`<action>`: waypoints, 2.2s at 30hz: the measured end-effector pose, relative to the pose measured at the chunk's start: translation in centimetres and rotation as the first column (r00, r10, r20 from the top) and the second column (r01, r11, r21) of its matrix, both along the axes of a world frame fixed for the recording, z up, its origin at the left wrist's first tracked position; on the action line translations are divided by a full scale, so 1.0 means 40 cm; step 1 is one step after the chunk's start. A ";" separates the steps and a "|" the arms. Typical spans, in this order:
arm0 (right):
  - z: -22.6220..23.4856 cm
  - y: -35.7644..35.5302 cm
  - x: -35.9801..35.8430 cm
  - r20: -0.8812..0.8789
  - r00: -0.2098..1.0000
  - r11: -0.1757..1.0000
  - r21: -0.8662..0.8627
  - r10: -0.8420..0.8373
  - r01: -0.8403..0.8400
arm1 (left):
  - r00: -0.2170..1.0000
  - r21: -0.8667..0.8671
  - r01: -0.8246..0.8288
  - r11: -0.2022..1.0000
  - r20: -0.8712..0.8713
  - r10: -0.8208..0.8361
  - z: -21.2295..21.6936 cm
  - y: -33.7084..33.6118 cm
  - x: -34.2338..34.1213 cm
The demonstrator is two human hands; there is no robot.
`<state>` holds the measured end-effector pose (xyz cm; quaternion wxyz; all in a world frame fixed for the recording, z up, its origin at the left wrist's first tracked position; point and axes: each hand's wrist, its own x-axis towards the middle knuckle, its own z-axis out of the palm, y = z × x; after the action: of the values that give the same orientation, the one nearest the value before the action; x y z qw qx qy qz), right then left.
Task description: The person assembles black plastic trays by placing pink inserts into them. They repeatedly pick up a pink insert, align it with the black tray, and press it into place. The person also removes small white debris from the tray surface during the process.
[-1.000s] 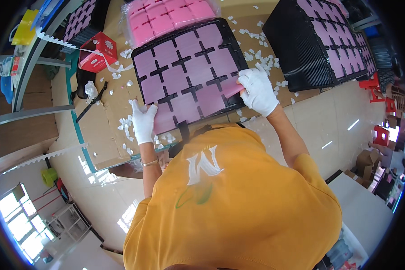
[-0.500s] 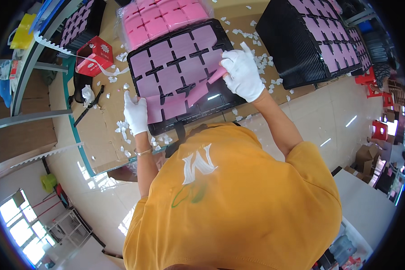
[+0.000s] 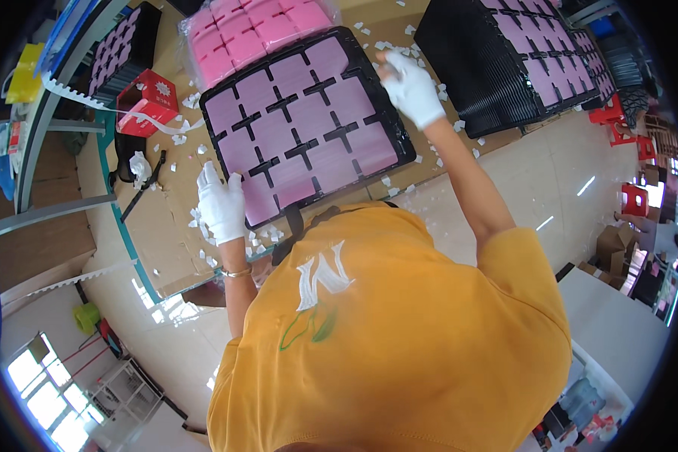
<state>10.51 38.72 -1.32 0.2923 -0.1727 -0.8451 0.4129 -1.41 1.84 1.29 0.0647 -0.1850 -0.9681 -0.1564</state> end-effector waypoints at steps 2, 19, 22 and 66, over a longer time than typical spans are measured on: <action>0.067 0.013 -0.124 0.253 0.964 0.985 0.170 -0.081 0.039 | 0.999 0.026 0.027 0.999 -0.027 -0.026 0.010 0.002 -0.009; -0.079 0.076 -0.326 0.518 0.832 0.933 0.361 -0.199 -0.002 | 0.999 0.052 0.030 0.998 -0.026 -0.029 -0.031 0.027 -0.056; -0.032 0.052 -0.325 0.593 0.791 0.959 0.284 -0.154 -0.026 | 0.999 0.005 0.023 1.000 -0.032 -0.023 -0.026 0.029 -0.064; 0.050 -0.211 0.183 0.710 0.694 0.493 0.648 -0.118 -0.580 | 0.878 -0.307 0.467 0.829 0.050 -0.476 -0.009 -0.124 0.125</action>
<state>17.83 30.30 0.68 -0.0547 -0.0198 -0.9930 -0.1026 3.61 -3.13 0.91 0.0079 -0.4280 -0.9037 -0.0112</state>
